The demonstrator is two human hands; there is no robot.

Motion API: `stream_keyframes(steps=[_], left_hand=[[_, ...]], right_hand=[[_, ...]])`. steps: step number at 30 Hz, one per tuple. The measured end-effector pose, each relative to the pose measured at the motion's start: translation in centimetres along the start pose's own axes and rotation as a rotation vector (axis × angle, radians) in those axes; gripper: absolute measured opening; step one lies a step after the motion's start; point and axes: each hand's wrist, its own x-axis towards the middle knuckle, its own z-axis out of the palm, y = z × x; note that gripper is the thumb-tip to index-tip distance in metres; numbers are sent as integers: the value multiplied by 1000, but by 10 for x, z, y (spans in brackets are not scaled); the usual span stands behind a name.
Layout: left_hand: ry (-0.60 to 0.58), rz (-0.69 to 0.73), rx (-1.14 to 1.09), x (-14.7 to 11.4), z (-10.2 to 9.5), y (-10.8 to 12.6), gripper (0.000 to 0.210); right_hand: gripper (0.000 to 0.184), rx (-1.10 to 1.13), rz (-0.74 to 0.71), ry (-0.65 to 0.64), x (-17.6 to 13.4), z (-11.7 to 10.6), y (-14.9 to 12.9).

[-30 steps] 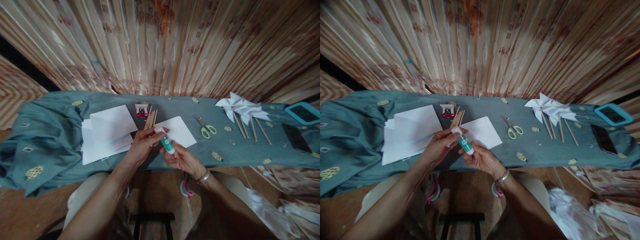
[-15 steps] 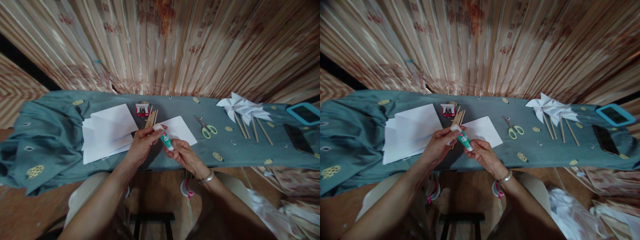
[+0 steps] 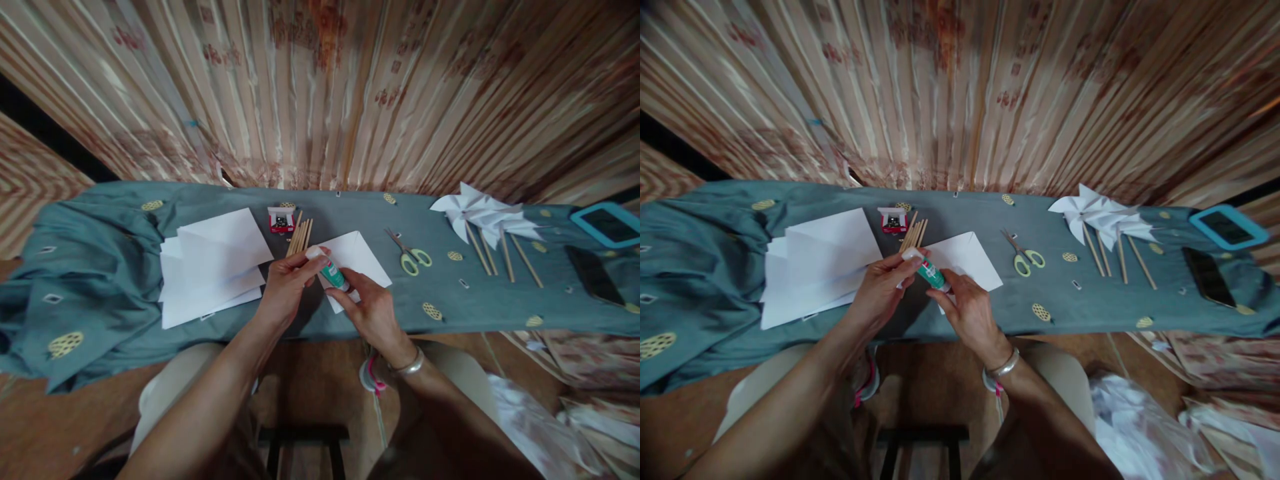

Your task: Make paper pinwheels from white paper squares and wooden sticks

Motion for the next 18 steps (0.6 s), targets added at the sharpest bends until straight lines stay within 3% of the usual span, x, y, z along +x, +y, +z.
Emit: stream_keyframes(steps=[2,5,12,18], left_hand=[[11,6,-13,1,1,0,29],[7,7,-21,1,0,0,29],[-29,0,-47,2,-1,2,30],[-34,1,-48,2,-1,2,30]], right_hand=[[49,-60,-46,1,1,0,-1],[52,31,49,-39,2,1,-2],[46,836,355,-377,9,0,7],[37,883,433,-325,10,-1,6]])
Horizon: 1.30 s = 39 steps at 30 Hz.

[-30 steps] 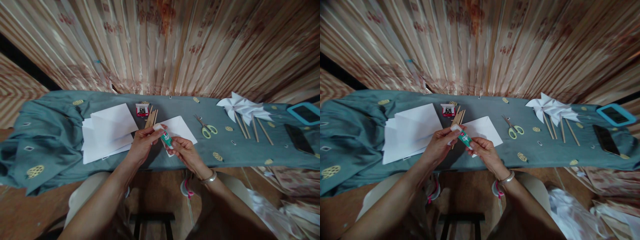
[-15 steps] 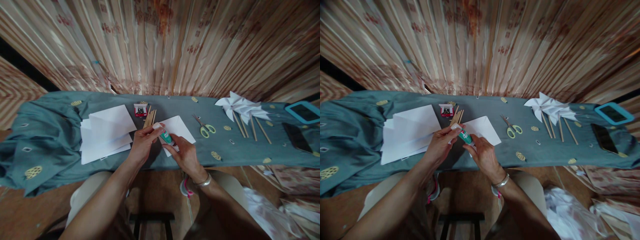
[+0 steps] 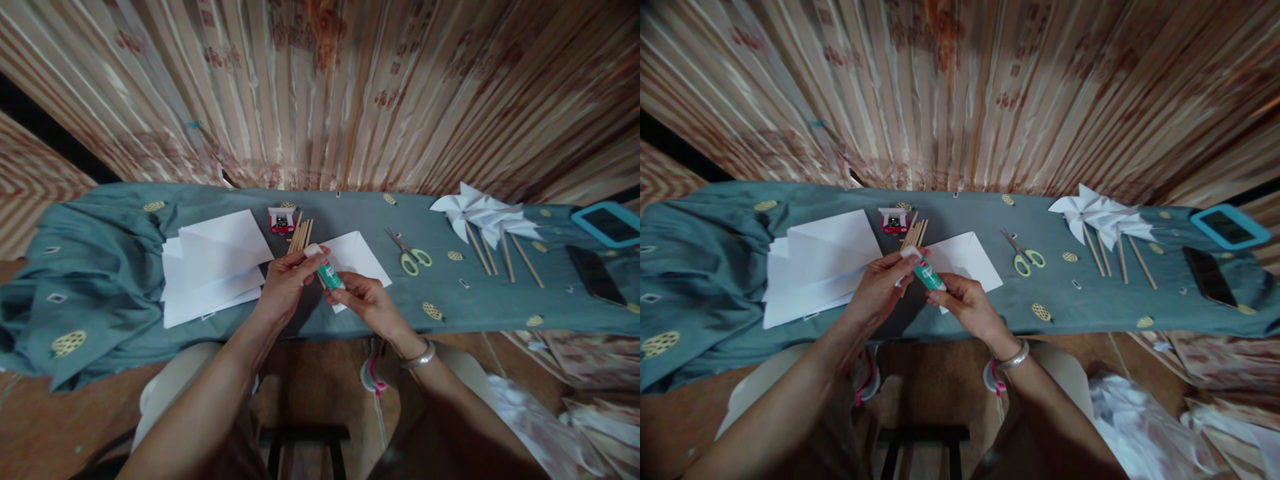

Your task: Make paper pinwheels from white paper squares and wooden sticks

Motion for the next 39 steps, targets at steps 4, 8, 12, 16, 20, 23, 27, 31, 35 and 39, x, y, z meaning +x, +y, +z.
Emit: stream_keyframes(steps=[4,8,12,16,20,23,27,31,35,39], left_hand=[[4,-3,5,-1,1,1,30],[11,-3,6,-1,0,1,30],[16,2,5,0,-1,0,29],[18,10,3,-1,0,0,28],[32,13,3,-1,1,1,29],[41,12,4,-2,2,1,30],[46,11,8,-1,2,1,31],[59,8,5,-1,4,1,32],[52,14,16,-1,4,0,32],[46,17,21,-1,3,-1,29]], right_hand=[[36,-7,-22,16,0,2,1],[32,-30,-50,47,1,3,3],[30,-45,-78,93,1,5,7],[29,-96,-105,114,1,7,10],[30,-222,-116,157,0,7,12],[33,-319,-145,191,-1,7,14],[35,-451,-166,247,-4,7,15],[36,-550,-180,276,-6,9,11],[34,-616,-181,292,-8,12,5],[34,-649,-190,312,-9,14,2]])
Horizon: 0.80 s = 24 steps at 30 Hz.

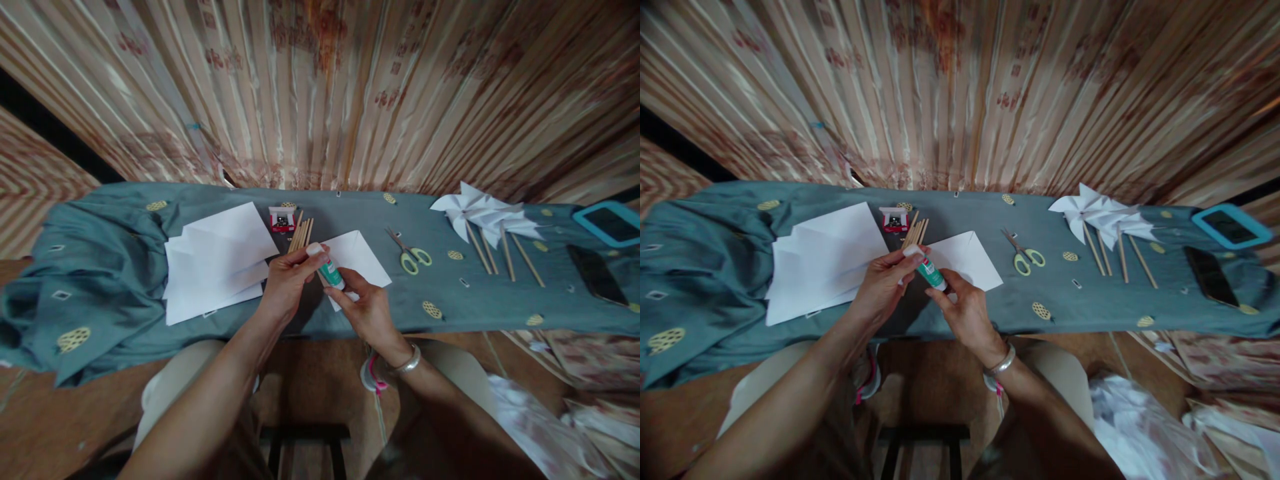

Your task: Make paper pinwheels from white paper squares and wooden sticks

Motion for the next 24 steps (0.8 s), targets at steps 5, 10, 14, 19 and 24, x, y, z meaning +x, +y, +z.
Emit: stream_keyframes(steps=[5,10,14,19,24], left_hand=[[2,-7,27,0,0,-1,29],[-70,-7,61,-3,2,1,29],[-180,-24,-14,-4,3,2,32],[-108,-112,-195,-2,4,4,21],[-104,-113,-283,3,8,-3,31]], right_hand=[[40,163,13,-78,2,1,5],[33,527,67,-144,8,1,12],[33,712,160,-160,11,-5,11],[33,812,218,-150,11,-15,12],[35,875,237,-142,8,-24,19]])
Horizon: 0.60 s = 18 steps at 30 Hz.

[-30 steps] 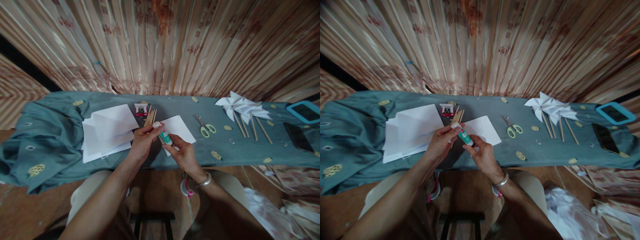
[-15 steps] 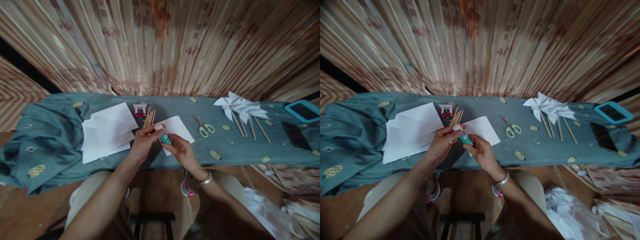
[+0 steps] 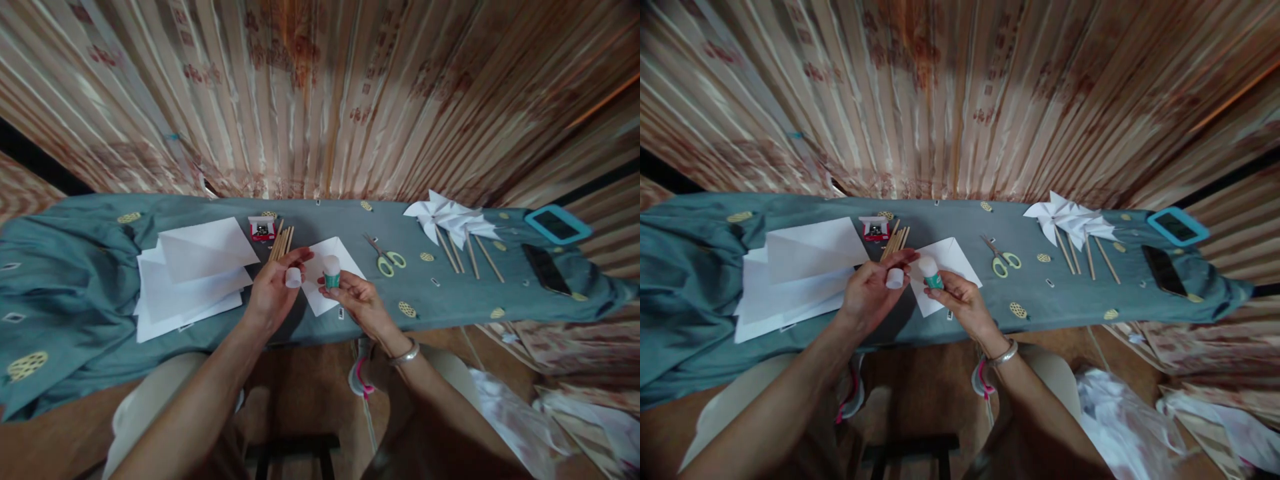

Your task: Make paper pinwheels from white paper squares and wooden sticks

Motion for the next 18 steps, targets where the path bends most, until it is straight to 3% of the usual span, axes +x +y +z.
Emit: stream_keyframes(steps=[4,9,14,18], left_hand=[[23,22,-41,7,2,-10,27],[117,-44,-103,18,-1,-14,25],[207,-35,-125,23,-2,-13,27],[222,-2,-91,20,0,-14,23]], right_hand=[[37,-66,-22,26,-2,-10,2],[36,-308,-97,-5,-6,-19,2],[34,-616,-102,-22,-13,-19,4],[35,-676,-92,-71,-14,-15,6]])
